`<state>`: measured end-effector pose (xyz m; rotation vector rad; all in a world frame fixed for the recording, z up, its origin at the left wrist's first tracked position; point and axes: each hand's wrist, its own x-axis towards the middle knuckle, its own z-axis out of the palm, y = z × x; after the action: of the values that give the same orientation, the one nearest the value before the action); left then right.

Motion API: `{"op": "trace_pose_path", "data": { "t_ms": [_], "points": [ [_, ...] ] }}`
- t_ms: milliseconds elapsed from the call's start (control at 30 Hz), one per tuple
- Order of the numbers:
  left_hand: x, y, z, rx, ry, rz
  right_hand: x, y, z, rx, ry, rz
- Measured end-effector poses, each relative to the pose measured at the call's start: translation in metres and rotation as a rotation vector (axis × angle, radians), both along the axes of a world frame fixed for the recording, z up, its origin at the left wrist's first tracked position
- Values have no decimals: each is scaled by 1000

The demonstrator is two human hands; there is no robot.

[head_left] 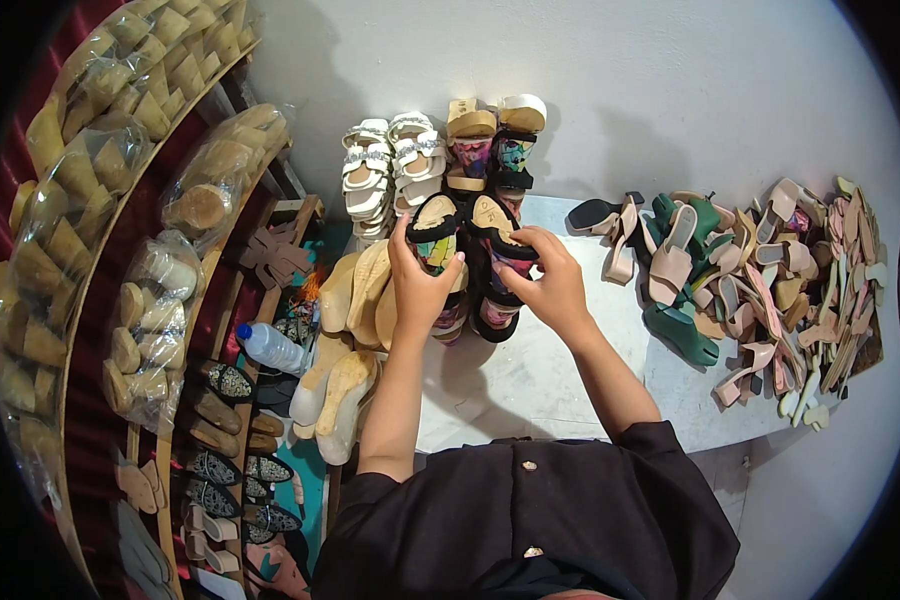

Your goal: The recorder is picking up, inspecting, and sorting various shoes and shoe components from a large pile on a workbench.

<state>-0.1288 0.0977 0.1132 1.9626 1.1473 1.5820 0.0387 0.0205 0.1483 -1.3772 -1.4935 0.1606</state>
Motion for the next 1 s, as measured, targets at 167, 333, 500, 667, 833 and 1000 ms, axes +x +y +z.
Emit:
{"op": "trace_pose_path", "data": {
  "t_ms": [167,333,500,667,833,1000],
  "points": [
    [-1,0,0,5,3,4,-2,2,-8,21,-18,5],
    [1,-1,1,-47,-14,-5,4,6,-18,28,57,63],
    [2,0,0,-38,-6,5,12,13,-17,19,16,121],
    [2,3,-5,-14,-40,11,18,10,-25,52,81,206],
    [-4,5,-27,-10,-197,-163,26,24,-84,-163,798,8],
    [-2,6,-30,6,-225,-185,3,46,-120,-88,961,316]
  ]
}}
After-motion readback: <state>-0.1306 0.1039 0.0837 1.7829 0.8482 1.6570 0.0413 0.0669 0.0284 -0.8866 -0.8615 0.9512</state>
